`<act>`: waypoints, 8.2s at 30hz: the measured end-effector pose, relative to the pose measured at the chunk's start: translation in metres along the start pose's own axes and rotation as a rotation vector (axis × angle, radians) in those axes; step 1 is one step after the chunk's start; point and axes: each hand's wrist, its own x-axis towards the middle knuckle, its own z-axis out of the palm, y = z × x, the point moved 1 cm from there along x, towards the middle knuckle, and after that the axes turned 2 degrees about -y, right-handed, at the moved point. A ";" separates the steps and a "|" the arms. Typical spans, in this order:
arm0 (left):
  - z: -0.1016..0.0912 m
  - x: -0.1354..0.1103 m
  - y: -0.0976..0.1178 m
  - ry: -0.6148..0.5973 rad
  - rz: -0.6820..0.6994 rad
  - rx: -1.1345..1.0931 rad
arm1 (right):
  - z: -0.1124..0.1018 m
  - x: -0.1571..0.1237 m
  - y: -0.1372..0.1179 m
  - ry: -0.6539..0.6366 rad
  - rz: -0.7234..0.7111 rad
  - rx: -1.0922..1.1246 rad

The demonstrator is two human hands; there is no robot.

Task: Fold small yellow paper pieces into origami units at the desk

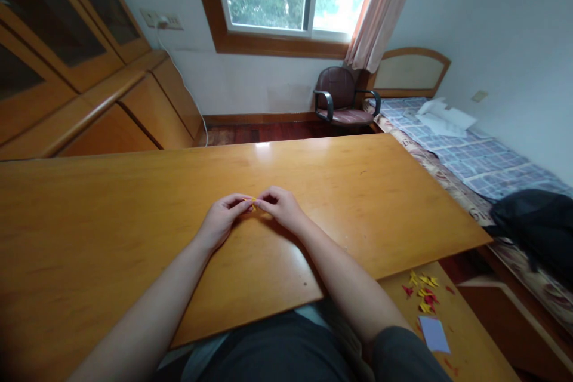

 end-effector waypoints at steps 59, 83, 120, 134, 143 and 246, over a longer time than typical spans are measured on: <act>-0.002 -0.007 0.019 -0.002 0.299 0.524 | -0.001 -0.003 0.001 -0.080 0.087 0.034; -0.003 -0.006 0.017 -0.041 0.193 0.352 | -0.003 -0.005 -0.005 -0.068 -0.079 -0.102; -0.004 -0.014 0.020 0.042 0.592 0.681 | -0.002 -0.007 -0.008 -0.020 -0.136 -0.120; 0.002 -0.008 0.012 0.072 0.301 0.440 | 0.000 -0.006 -0.009 0.086 -0.224 -0.292; 0.006 -0.011 0.017 0.088 0.370 0.477 | 0.001 -0.007 -0.010 0.110 -0.277 -0.322; 0.000 -0.010 0.016 0.062 0.360 0.480 | 0.001 -0.006 -0.003 0.072 -0.401 -0.434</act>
